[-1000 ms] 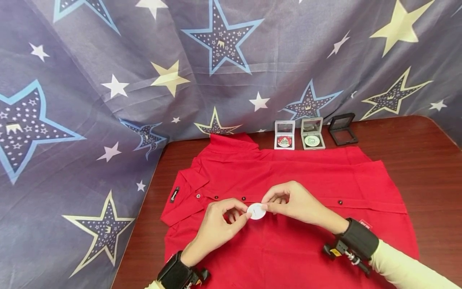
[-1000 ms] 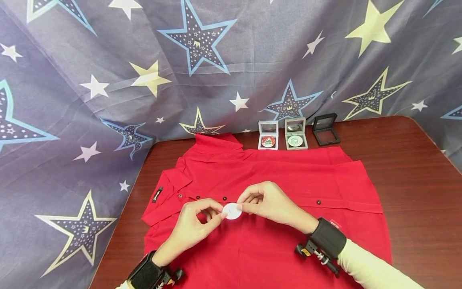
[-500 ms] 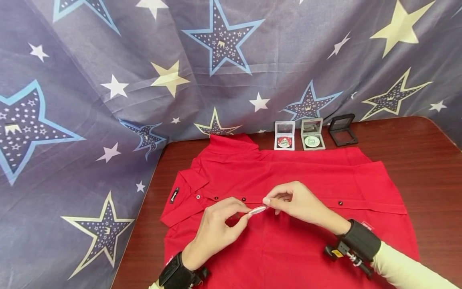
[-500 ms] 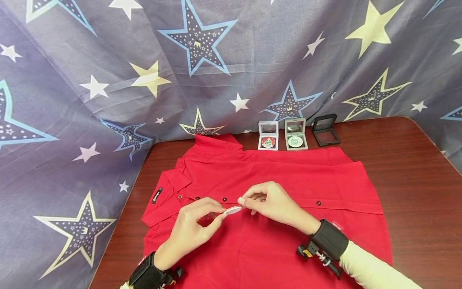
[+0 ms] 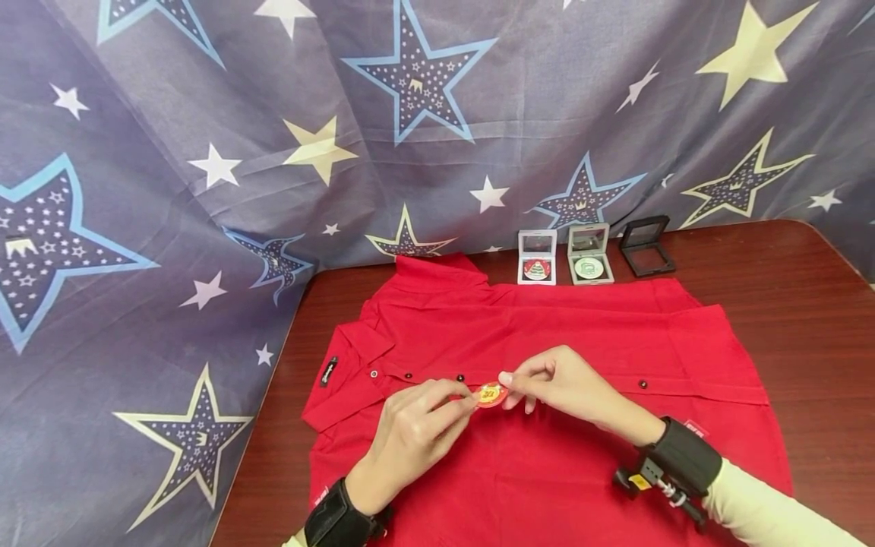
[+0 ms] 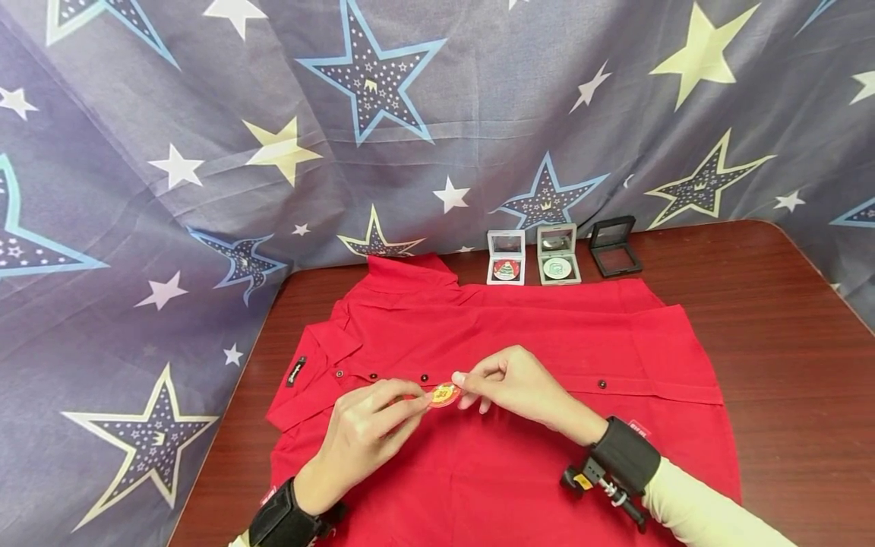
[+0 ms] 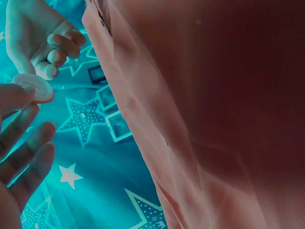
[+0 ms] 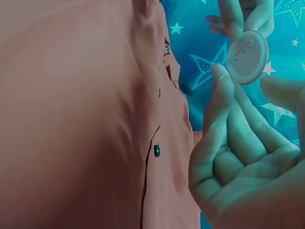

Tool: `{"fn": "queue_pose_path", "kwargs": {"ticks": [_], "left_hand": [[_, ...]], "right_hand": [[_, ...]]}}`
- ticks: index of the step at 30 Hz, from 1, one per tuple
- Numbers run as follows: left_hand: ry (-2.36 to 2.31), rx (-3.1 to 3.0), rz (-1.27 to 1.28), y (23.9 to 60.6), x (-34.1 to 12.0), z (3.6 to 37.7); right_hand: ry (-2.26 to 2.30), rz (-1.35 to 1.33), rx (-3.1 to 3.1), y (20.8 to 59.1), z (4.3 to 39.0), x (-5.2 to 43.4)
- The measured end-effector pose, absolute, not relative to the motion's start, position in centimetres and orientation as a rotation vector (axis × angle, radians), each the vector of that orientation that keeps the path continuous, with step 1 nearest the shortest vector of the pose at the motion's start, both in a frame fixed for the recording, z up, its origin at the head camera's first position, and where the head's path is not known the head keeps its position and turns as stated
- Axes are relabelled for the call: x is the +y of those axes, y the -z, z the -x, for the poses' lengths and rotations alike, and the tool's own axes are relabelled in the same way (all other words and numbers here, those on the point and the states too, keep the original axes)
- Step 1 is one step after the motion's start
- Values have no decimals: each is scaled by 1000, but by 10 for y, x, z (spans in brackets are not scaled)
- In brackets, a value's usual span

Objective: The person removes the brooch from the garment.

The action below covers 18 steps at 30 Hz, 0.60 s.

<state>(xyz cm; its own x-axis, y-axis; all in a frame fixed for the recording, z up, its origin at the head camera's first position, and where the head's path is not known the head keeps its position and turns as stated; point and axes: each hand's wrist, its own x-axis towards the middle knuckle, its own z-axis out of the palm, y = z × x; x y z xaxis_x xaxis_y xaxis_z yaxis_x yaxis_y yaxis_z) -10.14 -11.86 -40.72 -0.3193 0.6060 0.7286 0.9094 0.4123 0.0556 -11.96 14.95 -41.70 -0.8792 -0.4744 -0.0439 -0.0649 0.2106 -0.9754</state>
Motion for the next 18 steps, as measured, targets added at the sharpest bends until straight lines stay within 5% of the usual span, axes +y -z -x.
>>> {"fn": "queue_pose_path", "kwargs": {"ticks": [18], "left_hand": [[497, -1930, 1345, 408, -116, 102]], "right_hand": [[1711, 411, 2210, 415, 119, 152]]}}
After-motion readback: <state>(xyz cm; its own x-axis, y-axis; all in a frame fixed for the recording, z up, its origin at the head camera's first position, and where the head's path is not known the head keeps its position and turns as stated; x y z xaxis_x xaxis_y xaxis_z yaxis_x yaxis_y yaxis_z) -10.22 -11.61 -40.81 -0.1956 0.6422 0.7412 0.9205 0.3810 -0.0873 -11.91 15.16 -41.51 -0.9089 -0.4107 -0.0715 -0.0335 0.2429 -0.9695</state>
